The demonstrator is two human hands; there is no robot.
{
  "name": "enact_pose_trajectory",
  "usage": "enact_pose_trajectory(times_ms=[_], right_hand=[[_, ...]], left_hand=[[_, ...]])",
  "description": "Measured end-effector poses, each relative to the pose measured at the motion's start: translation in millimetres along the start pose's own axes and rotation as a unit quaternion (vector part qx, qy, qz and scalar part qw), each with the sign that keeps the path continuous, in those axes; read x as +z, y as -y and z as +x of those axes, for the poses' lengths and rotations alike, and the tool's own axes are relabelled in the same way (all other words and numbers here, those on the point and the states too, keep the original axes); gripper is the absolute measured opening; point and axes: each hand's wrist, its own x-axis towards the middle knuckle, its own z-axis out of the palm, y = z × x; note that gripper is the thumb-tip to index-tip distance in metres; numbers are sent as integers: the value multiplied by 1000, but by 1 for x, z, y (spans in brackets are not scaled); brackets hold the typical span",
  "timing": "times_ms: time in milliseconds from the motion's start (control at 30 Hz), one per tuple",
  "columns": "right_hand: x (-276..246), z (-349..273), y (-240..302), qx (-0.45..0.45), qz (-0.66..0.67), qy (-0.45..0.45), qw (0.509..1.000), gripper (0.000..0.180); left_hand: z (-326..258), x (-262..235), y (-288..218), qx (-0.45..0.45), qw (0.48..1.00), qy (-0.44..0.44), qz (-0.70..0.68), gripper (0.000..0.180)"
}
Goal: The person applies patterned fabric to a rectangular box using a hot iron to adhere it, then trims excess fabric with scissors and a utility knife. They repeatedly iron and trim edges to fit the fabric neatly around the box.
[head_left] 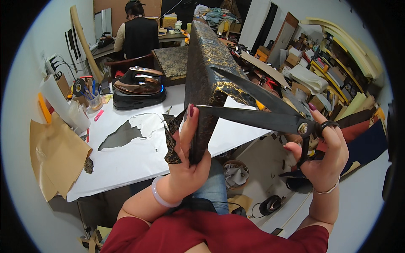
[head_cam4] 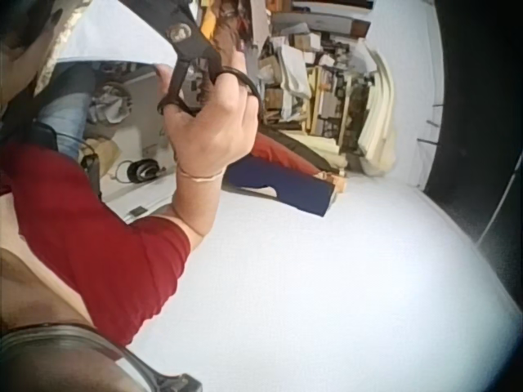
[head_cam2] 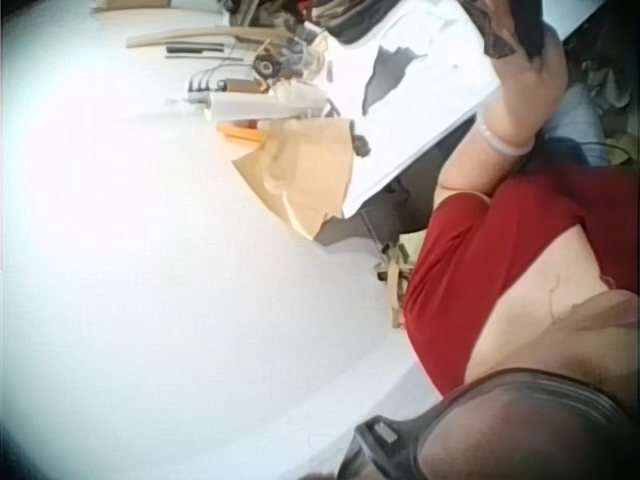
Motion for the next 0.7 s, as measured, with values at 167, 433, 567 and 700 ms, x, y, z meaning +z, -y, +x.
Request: enact_pose_trajectory(times_ms=[167, 433, 567, 700], right_hand=[[3, 10, -1, -4, 25, 3, 1000, 86], [-6, 18, -6, 42, 45, 33, 998, 78], [-7, 16, -9, 26, 62, 12, 998, 74], [-15, 12, -12, 37, 51, 56, 996, 82]], left_hand=[[-1, -6, -12, -64, 994, 52, 68, 97], [-3, -4, -5, -11, 998, 47, 43, 101], [-3, -4, -4, -8, 998, 53, 29, 102], [-2, -4, -6, -14, 998, 61, 30, 104]])
